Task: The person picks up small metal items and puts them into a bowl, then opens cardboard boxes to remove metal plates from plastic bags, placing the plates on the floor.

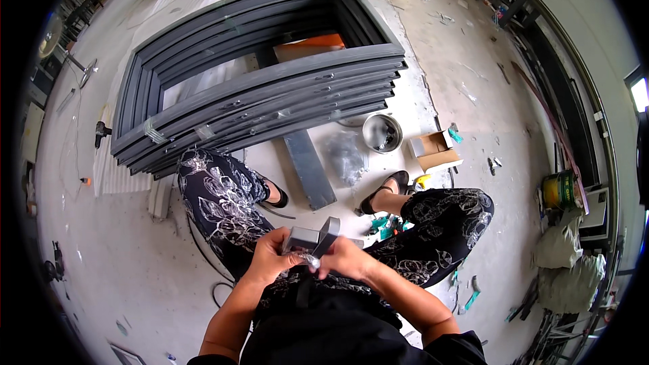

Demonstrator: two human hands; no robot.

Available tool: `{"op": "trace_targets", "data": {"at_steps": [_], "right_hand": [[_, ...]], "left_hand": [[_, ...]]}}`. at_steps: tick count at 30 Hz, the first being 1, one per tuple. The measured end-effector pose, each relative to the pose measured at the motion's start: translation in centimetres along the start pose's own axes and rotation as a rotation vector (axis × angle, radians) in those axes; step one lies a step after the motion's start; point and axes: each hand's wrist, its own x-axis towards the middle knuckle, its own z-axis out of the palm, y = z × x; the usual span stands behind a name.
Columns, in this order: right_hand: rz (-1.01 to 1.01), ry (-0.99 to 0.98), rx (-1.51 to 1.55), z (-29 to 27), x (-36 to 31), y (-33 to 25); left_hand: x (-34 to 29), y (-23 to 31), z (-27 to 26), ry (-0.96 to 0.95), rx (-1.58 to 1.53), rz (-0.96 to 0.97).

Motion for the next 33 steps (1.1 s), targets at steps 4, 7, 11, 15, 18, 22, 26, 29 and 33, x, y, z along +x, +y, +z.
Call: {"op": "trace_targets", "data": {"at_steps": [4,7,11,15,18,22,26,29,33], "right_hand": [[0.024,-0.064,-0.017,-1.1,-0.2,3.5],[-0.150,0.203,-0.563,-4.5,-1.7,2.8],[-0.359,0.246,0.180,-7.2,-4.1,-1.5],[-0.305,0.333,0.052,-5.2,-2.0,-1.5],[-0.428,0.391,0.163,-6.4,-1.0,-1.6],[-0.504,0.426,0.179,-7.5,-1.1,-2.8],[-0.566,0.617,0.313,-10.0,-0.7,-3.7],[-0.569,0.609,0.279,-11.2,-0.6,-4.2],[-0.515,0.659,0.371,-11.3,0.0,-5.2]], "left_hand": [[-0.3,-1.7,0.4,-0.040,-0.158,-0.072],[0.4,-2.3,0.4,-0.019,0.221,-0.023],[2.4,-0.6,0.8,-0.011,0.275,-0.045],[4.1,-0.3,1.8,-0.007,0.284,-0.044],[4.8,0.6,3.1,-0.018,0.224,-0.104],[6.0,1.5,4.0,-0.053,0.427,-0.059],[6.7,1.5,4.3,-0.051,0.501,-0.077],[6.6,0.4,3.7,0.001,0.520,-0.017],[6.6,0.4,3.9,0.046,0.578,0.049]]}}
